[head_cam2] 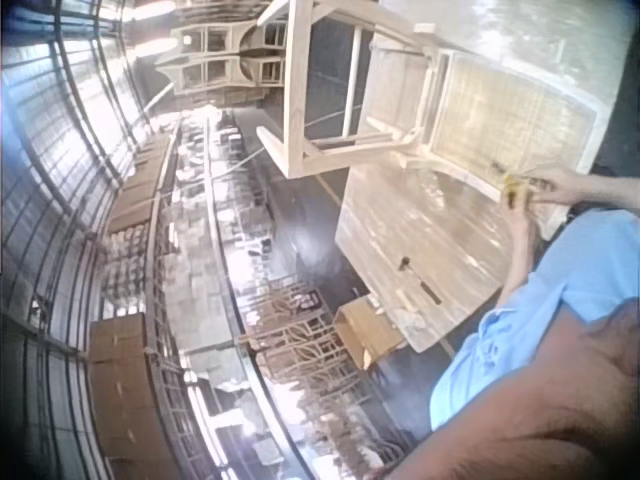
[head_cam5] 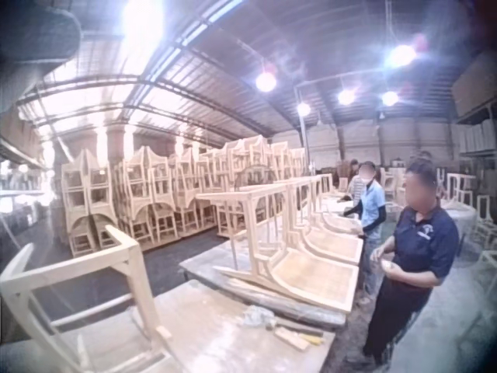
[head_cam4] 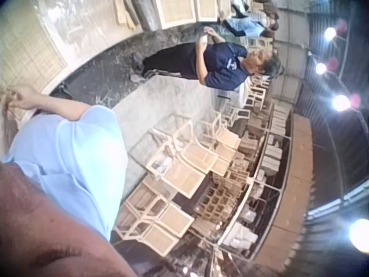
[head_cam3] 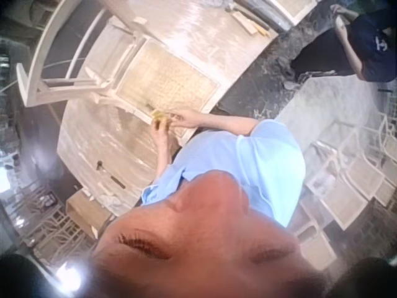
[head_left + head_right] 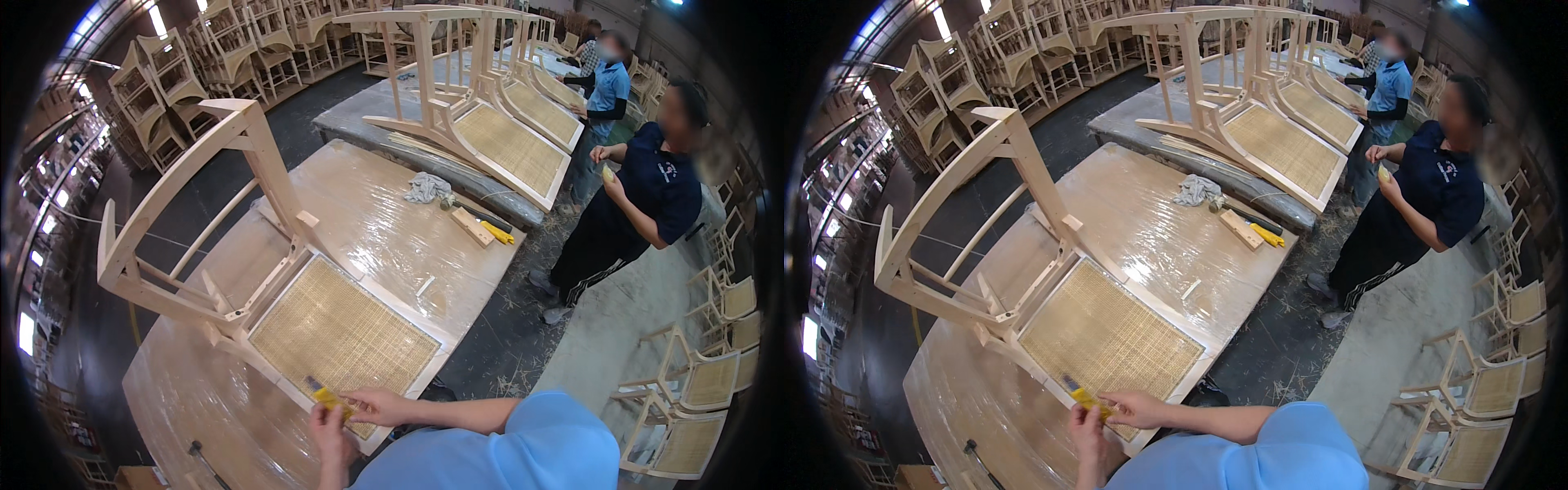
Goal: The person assembles a wooden chair by inserting thin wooden strips into the seat frame and tapping them into place with a hammer. They use a utility knife to trim excess material and continue securing the woven seat to the frame.
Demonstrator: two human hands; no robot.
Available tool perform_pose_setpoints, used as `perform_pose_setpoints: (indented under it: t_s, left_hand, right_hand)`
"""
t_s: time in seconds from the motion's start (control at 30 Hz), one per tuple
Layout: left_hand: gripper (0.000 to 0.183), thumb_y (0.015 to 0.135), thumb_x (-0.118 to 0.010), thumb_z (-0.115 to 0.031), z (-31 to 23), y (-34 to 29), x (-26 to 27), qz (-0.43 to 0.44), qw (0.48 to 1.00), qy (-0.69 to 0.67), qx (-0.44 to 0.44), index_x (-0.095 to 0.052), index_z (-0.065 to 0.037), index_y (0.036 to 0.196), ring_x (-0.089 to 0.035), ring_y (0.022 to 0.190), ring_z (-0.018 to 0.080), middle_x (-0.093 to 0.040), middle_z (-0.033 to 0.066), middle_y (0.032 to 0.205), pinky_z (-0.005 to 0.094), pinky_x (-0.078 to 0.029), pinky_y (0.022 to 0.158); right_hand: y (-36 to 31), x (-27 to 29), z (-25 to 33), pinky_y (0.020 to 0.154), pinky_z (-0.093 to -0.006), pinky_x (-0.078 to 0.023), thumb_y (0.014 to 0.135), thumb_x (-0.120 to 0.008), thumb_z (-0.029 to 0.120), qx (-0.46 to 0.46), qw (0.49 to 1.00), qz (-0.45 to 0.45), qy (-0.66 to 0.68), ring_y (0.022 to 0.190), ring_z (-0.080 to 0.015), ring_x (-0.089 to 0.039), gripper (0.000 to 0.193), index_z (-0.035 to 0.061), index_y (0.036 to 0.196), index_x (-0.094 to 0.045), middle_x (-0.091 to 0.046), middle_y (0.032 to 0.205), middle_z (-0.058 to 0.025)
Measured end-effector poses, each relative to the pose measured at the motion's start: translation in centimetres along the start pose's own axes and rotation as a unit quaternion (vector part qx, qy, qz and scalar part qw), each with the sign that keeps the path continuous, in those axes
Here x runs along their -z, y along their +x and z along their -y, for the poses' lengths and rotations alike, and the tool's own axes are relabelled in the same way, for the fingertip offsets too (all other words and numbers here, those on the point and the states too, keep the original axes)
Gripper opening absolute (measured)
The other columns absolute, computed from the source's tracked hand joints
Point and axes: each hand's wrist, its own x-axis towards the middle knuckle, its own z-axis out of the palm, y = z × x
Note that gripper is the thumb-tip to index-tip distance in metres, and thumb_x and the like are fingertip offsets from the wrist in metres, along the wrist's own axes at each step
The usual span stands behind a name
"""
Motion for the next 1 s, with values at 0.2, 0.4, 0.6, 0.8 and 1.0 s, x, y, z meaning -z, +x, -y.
perform_pose_setpoints:
  t_s: [0.2, 0.4, 0.6, 0.8, 1.0]
  left_hand:
    - [0.036, 0.091, -0.072, -0.004, -0.7, 0.0, -3.8, 0.122, 0.956, 0.249, -0.096, -0.064, 0.0, 0.126, -0.061, 0.095, 0.0131, -0.064, 0.0068, 0.107, 0.0265, -0.052, 0.084]
    - [0.037, 0.094, -0.067, -0.007, -1.9, 3.3, -0.9, 0.013, 0.971, 0.231, -0.054, -0.062, -0.002, 0.131, -0.059, 0.092, 0.0119, -0.062, 0.0033, 0.102, 0.0254, -0.051, 0.084]
    - [0.033, 0.098, -0.061, -0.007, -1.5, 5.7, 1.8, -0.164, 0.957, 0.239, -0.013, -0.061, -0.003, 0.13, -0.062, 0.079, 0.0113, -0.063, 0.003, 0.097, 0.0229, -0.05, 0.069]
    - [0.033, 0.098, -0.062, -0.009, -1.9, 6.2, -5.0, -0.23, 0.955, 0.186, 0.026, -0.059, -0.002, 0.131, -0.066, 0.08, 0.0142, -0.063, 0.0054, 0.099, 0.0269, -0.056, 0.071]
    - [0.032, 0.101, -0.061, -0.01, -1.4, 5.9, -12.5, -0.199, 0.96, 0.188, 0.063, -0.06, 0.001, 0.13, -0.067, 0.081, 0.0166, -0.065, 0.0074, 0.098, 0.0293, -0.058, 0.074]
  right_hand:
    - [-1.4, 2.9, -0.3, 0.065, -0.0408, -0.05, 0.092, -0.072, 0.027, -0.004, 0.994, -0.073, -0.085, 0.073, -0.0298, -0.063, 0.03, 0.0043, 0.109, -0.061, -0.063, 0.087, -0.0138]
    - [1.3, 17.2, -4.5, 0.082, -0.05, -0.051, 0.092, -0.068, 0.032, -0.251, 0.932, -0.187, -0.183, 0.094, -0.0411, -0.066, 0.036, 0.0016, 0.109, -0.061, -0.068, 0.1, -0.0235]
    - [5.2, 27.4, -11.3, 0.09, -0.0475, -0.053, 0.092, -0.067, 0.033, -0.406, 0.861, -0.023, -0.304, 0.104, -0.0382, -0.068, 0.039, 0.0027, 0.115, -0.063, -0.071, 0.11, -0.022]
    - [10.0, 30.5, -12.4, 0.088, -0.048, -0.054, 0.09, -0.07, 0.036, -0.337, 0.857, 0.156, -0.358, 0.103, -0.038, -0.068, 0.041, 0.0024, 0.114, -0.065, -0.071, 0.109, -0.0213]
    - [20.4, 45.9, -14.2, 0.08, -0.0513, -0.056, 0.088, -0.063, 0.02, -0.276, 0.839, 0.004, -0.469, 0.091, -0.0407, -0.07, 0.021, 0.0032, 0.098, -0.07, -0.073, 0.096, -0.0207]
